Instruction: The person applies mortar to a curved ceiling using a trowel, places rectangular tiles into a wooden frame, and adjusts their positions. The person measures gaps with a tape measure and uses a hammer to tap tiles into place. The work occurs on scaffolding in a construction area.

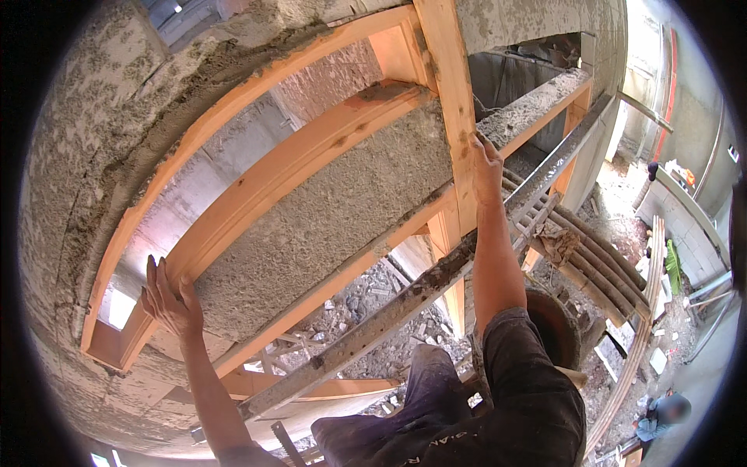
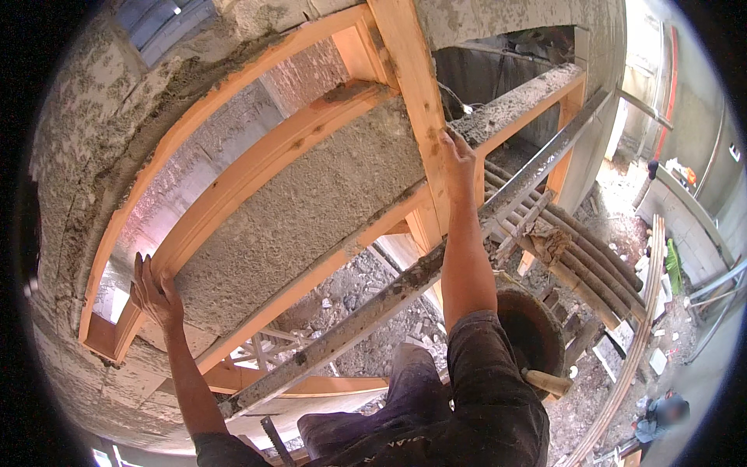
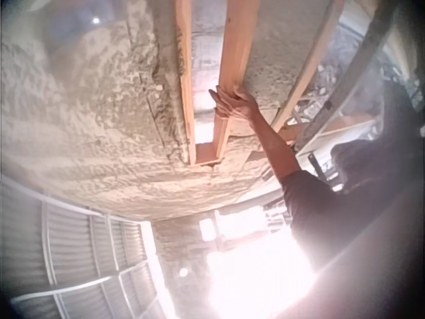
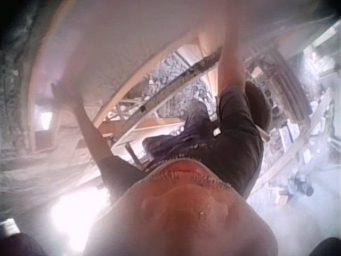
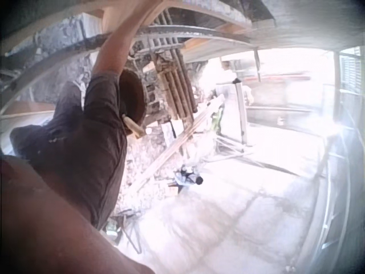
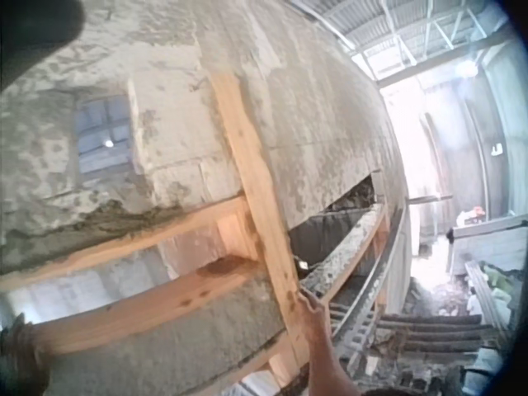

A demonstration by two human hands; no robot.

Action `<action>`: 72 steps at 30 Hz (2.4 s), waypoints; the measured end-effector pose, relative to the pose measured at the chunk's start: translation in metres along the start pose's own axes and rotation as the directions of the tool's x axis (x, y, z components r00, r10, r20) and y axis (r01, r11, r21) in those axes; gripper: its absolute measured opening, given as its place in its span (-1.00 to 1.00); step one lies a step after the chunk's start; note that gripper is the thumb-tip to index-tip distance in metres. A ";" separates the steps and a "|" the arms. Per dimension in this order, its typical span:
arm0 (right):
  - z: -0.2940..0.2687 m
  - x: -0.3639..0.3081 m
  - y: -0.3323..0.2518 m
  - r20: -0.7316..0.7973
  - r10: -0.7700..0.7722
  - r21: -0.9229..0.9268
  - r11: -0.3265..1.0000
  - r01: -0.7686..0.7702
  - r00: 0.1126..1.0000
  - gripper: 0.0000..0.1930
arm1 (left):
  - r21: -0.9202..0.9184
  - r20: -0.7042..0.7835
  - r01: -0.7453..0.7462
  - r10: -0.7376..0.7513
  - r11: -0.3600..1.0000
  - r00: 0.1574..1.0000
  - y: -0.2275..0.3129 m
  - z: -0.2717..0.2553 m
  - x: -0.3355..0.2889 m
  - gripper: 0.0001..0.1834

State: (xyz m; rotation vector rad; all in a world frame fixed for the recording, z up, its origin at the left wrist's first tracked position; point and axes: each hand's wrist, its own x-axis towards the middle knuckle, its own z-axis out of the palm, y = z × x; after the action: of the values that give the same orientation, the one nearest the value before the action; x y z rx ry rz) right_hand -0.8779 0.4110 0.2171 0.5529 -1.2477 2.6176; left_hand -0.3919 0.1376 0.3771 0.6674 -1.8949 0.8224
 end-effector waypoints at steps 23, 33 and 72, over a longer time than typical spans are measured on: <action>0.000 -0.004 0.011 -0.019 -0.033 -0.072 0.997 0.032 0.999 -0.68 | -0.008 -0.040 -0.075 0.075 0.997 0.996 -0.013 0.005 -0.003 -0.46; -0.004 0.005 0.008 -0.009 -0.063 0.003 0.998 0.063 0.998 -0.72 | -0.022 -0.058 -0.077 0.075 0.997 0.995 -0.006 0.006 0.002 -0.45; 0.413 -0.620 -0.133 0.980 0.194 -0.110 0.732 -0.672 0.051 -0.70 | -0.814 0.544 0.110 -0.680 -0.571 0.492 -0.232 -0.200 -0.177 -0.24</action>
State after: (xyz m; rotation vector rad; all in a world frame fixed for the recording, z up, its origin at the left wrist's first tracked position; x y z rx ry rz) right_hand -0.1660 0.1666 0.2956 2.7237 -1.1562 2.9740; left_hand -0.0403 0.1653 0.3466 0.1358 -0.8082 -1.3482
